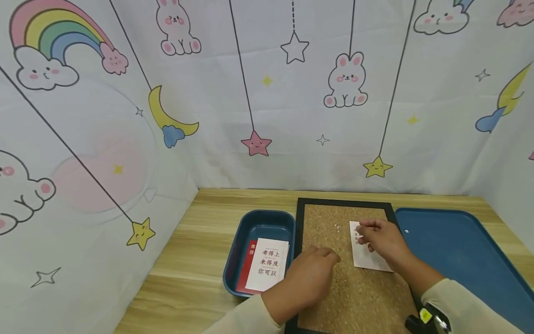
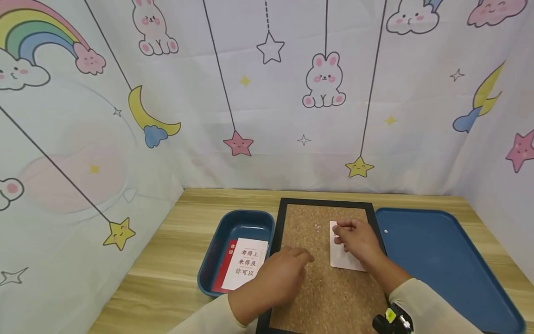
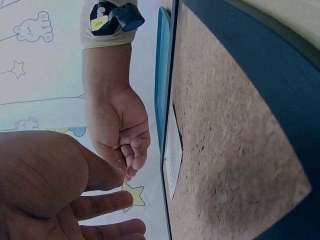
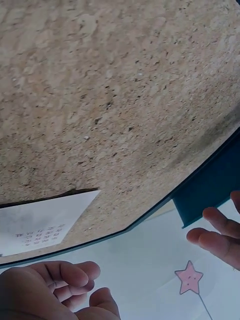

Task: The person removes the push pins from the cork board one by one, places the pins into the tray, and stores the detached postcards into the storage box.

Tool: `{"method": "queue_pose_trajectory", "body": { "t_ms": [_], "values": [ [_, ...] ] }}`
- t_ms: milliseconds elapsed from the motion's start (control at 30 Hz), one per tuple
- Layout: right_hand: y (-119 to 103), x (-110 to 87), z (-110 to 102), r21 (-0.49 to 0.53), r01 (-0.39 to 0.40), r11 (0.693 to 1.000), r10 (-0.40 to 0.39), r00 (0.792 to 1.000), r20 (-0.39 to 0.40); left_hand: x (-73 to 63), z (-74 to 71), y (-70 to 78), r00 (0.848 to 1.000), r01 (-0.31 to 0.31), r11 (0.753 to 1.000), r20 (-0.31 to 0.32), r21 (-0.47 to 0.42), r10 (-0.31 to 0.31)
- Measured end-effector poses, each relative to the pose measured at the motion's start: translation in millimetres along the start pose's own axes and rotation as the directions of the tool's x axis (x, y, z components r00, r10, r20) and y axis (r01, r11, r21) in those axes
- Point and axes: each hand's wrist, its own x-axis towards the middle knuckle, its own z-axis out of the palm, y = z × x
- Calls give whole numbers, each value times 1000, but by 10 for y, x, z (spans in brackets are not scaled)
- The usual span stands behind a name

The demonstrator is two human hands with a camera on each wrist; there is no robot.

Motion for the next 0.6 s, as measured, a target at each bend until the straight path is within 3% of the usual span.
{"method": "queue_pose_trajectory", "body": {
  "t_ms": [300, 600],
  "values": [
    [35, 11, -107, -70, 18, 997, -22, 998, -57, 68, 64, 83, 999, -24, 1000, 34, -14, 25],
    [92, 46, -193, -67, 33, 997, -40, 994, -104, 136, 172, 175, 997, -37, 999, 72, -6, 37]
  ]
}}
